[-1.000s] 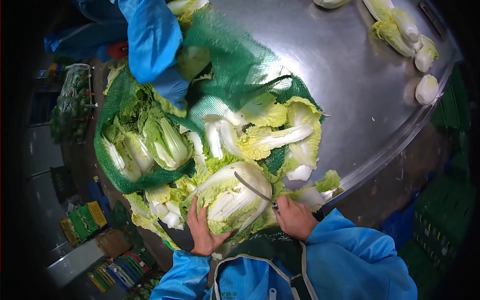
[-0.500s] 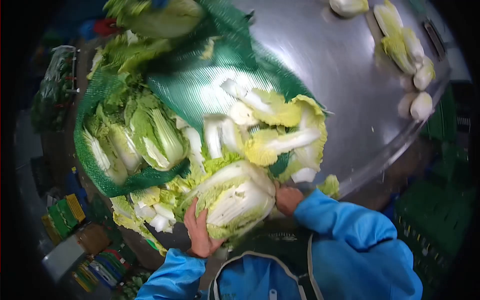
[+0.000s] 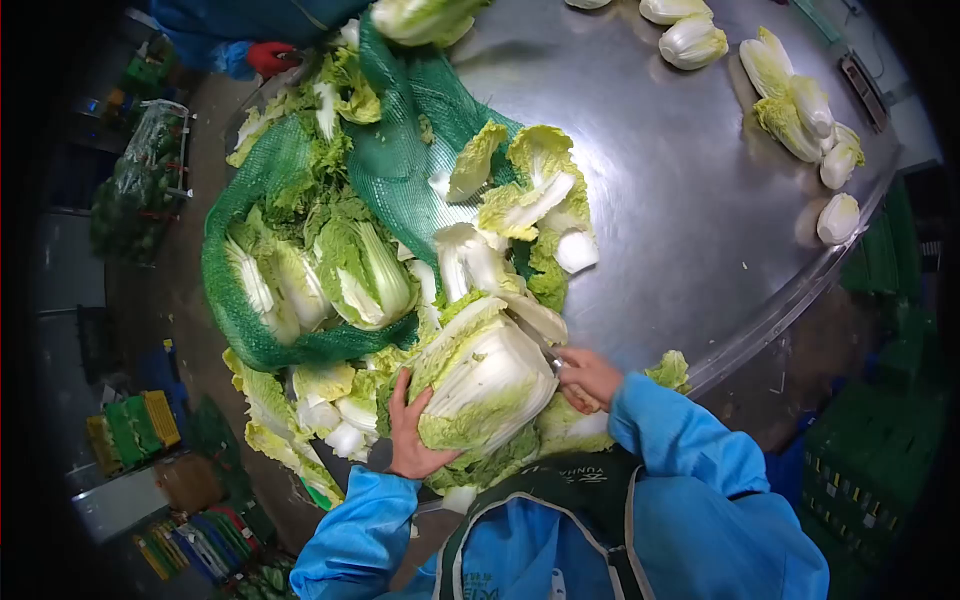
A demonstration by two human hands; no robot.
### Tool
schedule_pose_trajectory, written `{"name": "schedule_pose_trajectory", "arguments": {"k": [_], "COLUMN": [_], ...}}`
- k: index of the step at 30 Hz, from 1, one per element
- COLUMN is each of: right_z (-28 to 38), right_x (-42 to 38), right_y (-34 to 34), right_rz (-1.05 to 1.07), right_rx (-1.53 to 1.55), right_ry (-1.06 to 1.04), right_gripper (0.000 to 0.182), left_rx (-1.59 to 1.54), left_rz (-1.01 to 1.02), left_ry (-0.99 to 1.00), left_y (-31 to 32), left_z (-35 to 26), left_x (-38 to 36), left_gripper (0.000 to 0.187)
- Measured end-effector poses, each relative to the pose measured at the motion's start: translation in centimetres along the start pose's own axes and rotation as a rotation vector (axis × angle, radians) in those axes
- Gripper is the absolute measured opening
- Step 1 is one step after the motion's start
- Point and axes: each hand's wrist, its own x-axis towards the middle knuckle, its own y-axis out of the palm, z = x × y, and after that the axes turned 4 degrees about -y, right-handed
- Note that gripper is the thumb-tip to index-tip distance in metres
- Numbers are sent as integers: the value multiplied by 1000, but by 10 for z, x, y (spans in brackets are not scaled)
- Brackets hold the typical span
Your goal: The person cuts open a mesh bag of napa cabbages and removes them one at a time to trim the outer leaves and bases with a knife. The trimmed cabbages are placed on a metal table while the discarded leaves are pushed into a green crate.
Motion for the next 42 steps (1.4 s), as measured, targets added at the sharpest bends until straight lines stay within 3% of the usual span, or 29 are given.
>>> {"name": "schedule_pose_trajectory", "arguments": {"k": [1, 3, 6, 8, 11, 13, 14, 15, 17, 19, 21, 22, 24, 27, 29, 30, 32, 35, 37, 39, 40, 42], "right_z": [-5, 5, 39, 78, 115, 116, 116, 113, 104, 89, 84, 86, 98, 103, 77, 74, 61, 64, 82, 100, 118, 114], "right_x": [9, 6, -28, -56, -88, -87, -86, -83, -68, -48, -29, -31, -69, -68, -30, -19, -18, -15, -12, -6, -9, -11], "right_y": [0, 8, 31, 46, 67, 78, 83, 88, 96, 68, 35, 37, 64, 147, 158, 150, 131, 126, 132, 148, 154, 156], "right_rz": [81, 129, 92, 99, 89, 109, 116, 131, 103, 12, -345, -333, -352, -222, -262, -256, -182, -145, -63, -85, -39, -1], "right_rx": [274, 286, 113, -197, -289, -312, -312, -334, -425, -487, -906, -926, -651, -624, -881, -894, -652, -689, -548, -770, -907, -841], "right_ry": [42, 28, -57, -64, -142, -167, -198, -187, -103, -117, -279, -291, -277, -319, -909, -921, -377, -353, -292, -673, -435, -384], "right_gripper": [29, 32, 36, 39, 42, 45, 47, 47, 50, 44, 36, 36, 31, 36, 41, 41, 42, 42, 46, 51, 58, 61], "left_rx": [13, -11, -35, -96, -279, -823, -528, -304, -471, -612, -661, -664, -618, -617, -603, -878, -860, -790, -170, -172, -151, -212], "left_rz": [-6, -2, -71, -162, -270, -315, -264, -315, -495, -558, -628, -653, -641, -565, -538, -588, -597, -575, -433, -474, -417, -385], "left_ry": [8, 10, 116, 78, 13, -81, -41, -190, -279, -331, -293, -288, -259, -250, -243, -425, -454, -496, -253, -166, -147, -140], "left_y": [0, -3, -5, -4, -19, -37, -51, -48, -40, -42, -42, -44, -43, -32, -28, -30, -29, -49, -69, -71, -72, -77], "left_z": [1, 4, 8, -14, -60, -89, -105, -109, -91, -80, -73, -72, -78, -84, -87, -68, -35, -30, -48, -62, -67, -69], "left_x": [-3, -7, -23, -28, -17, -3, 8, 10, 6, -5, -12, -11, -13, -11, -9, -12, -20, -23, -17, -10, -10, -8], "left_gripper": [95, 97, 107, 106, 107, 106, 85, 55, 41, 38, 39, 39, 40, 43, 46, 49, 49, 51, 52, 49, 48, 47]}}
